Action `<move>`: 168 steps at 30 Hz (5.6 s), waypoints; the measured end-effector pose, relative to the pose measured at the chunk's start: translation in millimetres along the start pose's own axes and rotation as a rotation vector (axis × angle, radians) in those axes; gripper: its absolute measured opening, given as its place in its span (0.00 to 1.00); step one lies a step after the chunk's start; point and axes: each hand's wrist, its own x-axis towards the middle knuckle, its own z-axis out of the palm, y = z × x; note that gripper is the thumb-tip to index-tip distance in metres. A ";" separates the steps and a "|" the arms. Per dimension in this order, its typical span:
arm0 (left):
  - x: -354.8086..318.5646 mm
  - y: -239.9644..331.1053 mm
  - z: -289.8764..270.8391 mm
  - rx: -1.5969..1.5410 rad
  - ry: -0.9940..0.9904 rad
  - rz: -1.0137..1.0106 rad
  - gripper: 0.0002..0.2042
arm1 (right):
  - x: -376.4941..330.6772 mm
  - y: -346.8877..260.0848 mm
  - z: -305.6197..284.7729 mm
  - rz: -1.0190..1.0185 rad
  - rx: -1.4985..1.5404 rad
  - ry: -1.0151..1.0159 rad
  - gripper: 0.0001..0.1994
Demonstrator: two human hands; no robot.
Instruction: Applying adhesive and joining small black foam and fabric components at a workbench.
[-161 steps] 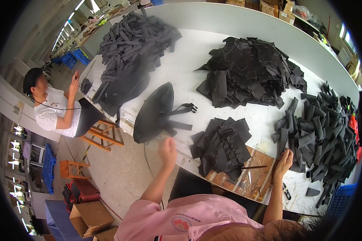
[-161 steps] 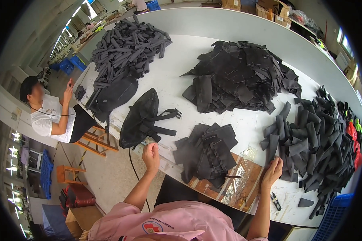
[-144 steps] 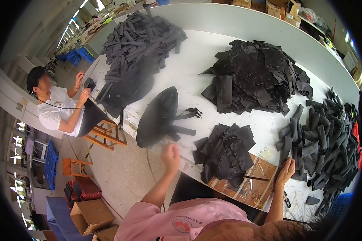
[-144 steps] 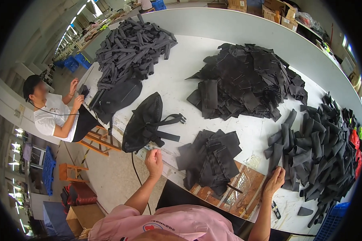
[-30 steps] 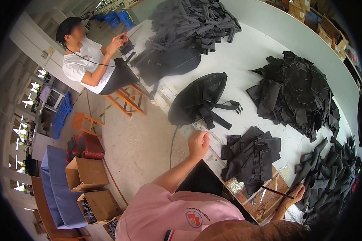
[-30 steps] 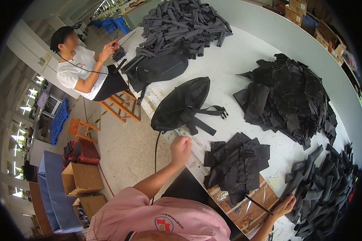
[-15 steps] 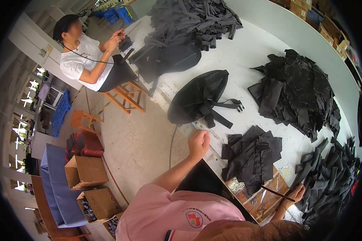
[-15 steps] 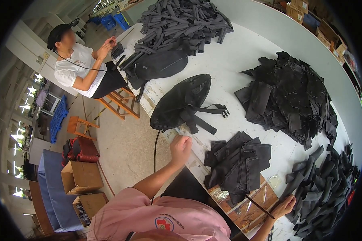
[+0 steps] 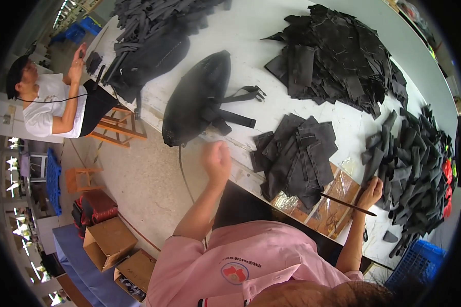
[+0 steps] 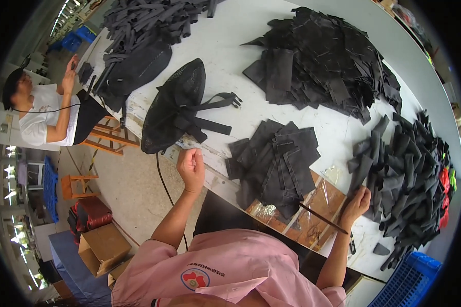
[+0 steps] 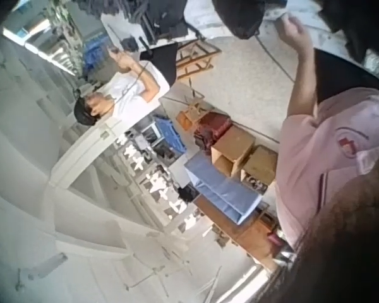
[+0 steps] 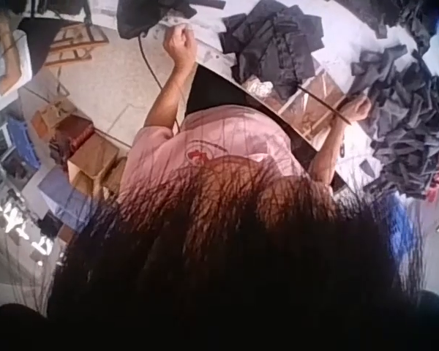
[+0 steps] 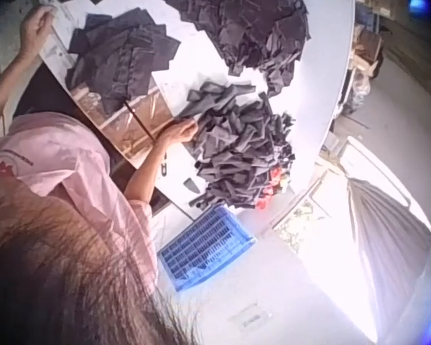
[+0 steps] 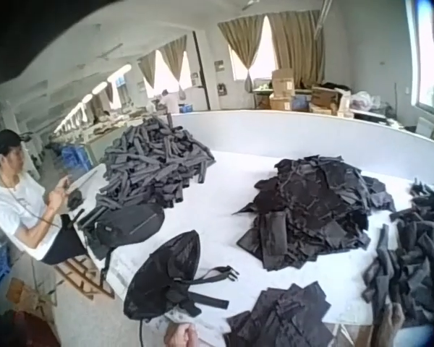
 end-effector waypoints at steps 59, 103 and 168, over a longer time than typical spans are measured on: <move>-72.1 197.1 -48.1 -0.942 -0.870 -0.587 0.08 | -144.1 -146.0 -4.6 -0.302 0.005 -0.236 0.11; -66.4 178.8 -21.3 -0.913 -0.785 -0.778 0.10 | -139.4 -139.8 -0.6 -0.208 0.113 -0.477 0.04; -27.5 248.3 -41.9 -1.246 -0.889 -0.329 0.18 | -84.9 -190.8 -42.8 -0.384 0.672 -0.480 0.05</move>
